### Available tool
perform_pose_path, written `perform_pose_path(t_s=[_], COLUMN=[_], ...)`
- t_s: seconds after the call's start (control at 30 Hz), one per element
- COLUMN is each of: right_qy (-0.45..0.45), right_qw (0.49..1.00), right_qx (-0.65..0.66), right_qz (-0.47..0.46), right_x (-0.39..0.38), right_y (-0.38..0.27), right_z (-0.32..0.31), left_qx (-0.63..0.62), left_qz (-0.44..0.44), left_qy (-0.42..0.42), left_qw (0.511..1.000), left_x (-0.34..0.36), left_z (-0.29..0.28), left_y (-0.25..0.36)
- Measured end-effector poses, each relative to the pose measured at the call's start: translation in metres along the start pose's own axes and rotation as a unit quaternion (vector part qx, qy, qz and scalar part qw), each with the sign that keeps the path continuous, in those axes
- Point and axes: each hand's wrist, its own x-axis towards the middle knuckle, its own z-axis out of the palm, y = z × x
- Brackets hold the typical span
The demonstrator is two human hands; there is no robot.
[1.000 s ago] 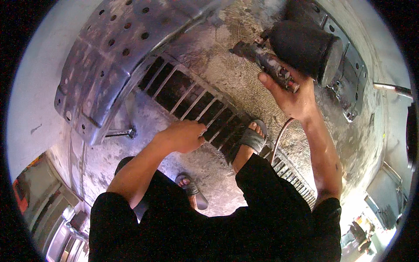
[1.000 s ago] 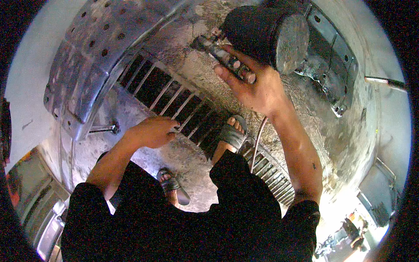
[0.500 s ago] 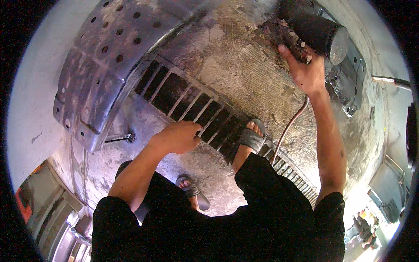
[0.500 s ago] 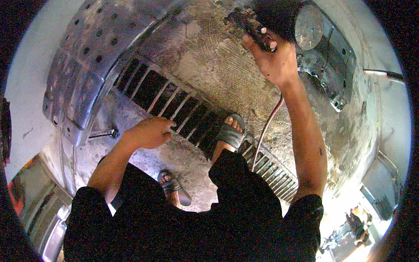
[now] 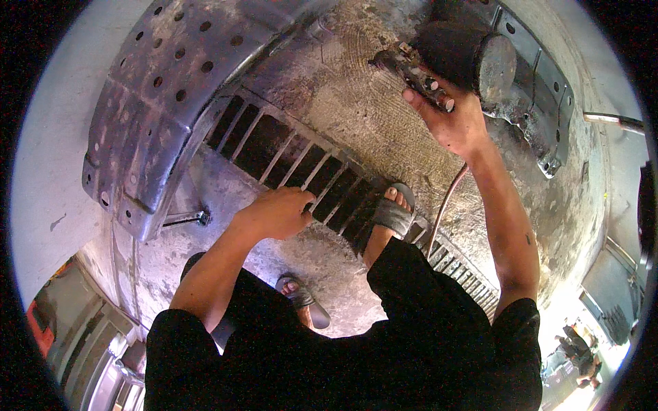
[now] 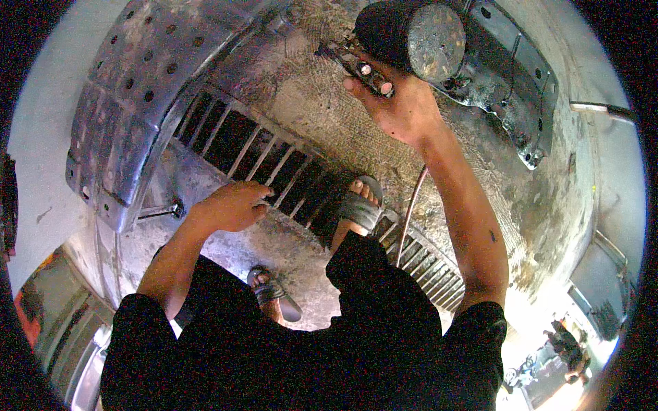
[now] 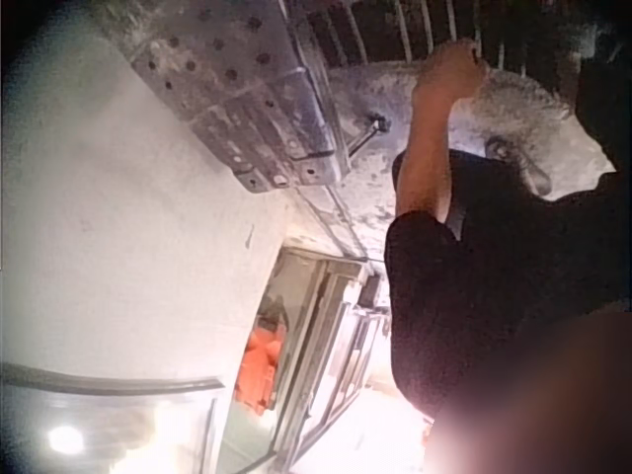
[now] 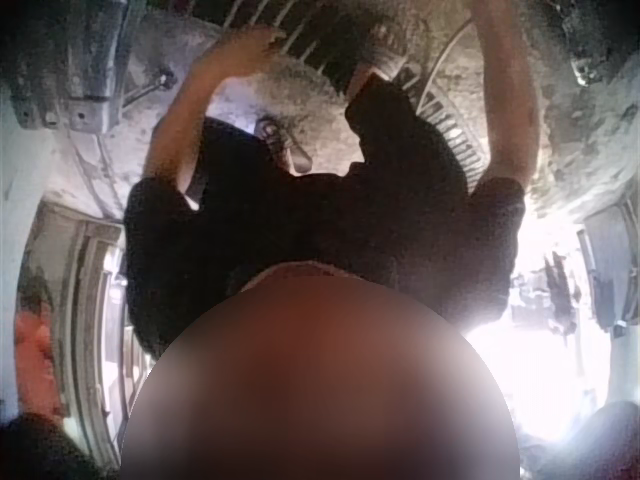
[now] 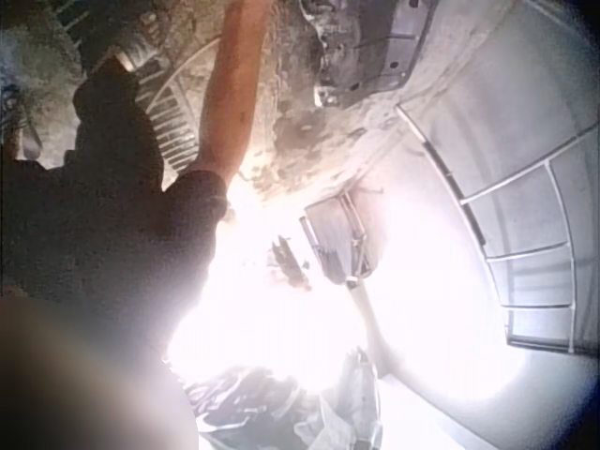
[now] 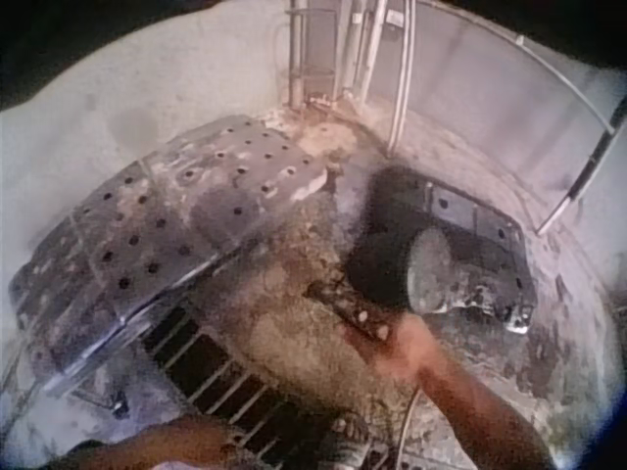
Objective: The person pours black paint from a bucket into a spray gun cup, then walks to a metal part on the floor and spray paints it. They repeatedly adjust the spray gun and continue applying paint to the part.
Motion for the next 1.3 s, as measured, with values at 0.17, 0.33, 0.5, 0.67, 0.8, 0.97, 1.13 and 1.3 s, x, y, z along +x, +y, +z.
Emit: perform_pose_path(t_s=[0.17, 0.33, 0.5, 0.67, 0.8, 0.97, 1.13, 1.3], right_qy=[0.009, 0.057, 0.119, 0.100, 0.090, -0.029, 0.000, 0.077], right_qw=[1.000, 0.998, 0.992, 0.995, 0.993, 0.997, 0.997, 0.990], right_qx=[-0.003, -0.005, -0.028, 0.029, 0.053, 0.071, 0.070, 0.050], right_qz=[-0.002, -0.017, -0.037, 0.008, -0.056, 0.006, -0.040, -0.105], right_x=[0.007, 0.019, 0.030, 0.040, 0.042, 0.030, 0.060, 0.088], right_y=[0.004, 0.014, 0.017, 0.013, -0.003, -0.020, -0.001, 0.035], right_z=[-0.002, -0.014, -0.027, -0.040, -0.041, -0.046, -0.037, -0.044], left_qx=[-0.006, -0.005, 0.007, 0.001, 0.009, -0.089, -0.189, -0.356], left_qz=[0.007, 0.016, -0.003, -0.008, -0.026, 0.036, 0.123, 0.177], left_qy=[0.004, 0.014, -0.011, -0.004, -0.002, 0.027, -0.010, -0.035], left_qw=[1.000, 1.000, 1.000, 1.000, 1.000, 0.995, 0.974, 0.917], left_x=[0.000, 0.003, 0.013, 0.024, 0.036, 0.064, 0.125, 0.200], left_z=[0.001, 0.003, -0.003, -0.014, -0.021, -0.025, -0.021, -0.021], left_y=[-0.003, -0.008, -0.006, 0.002, 0.005, 0.010, 0.041, 0.102])
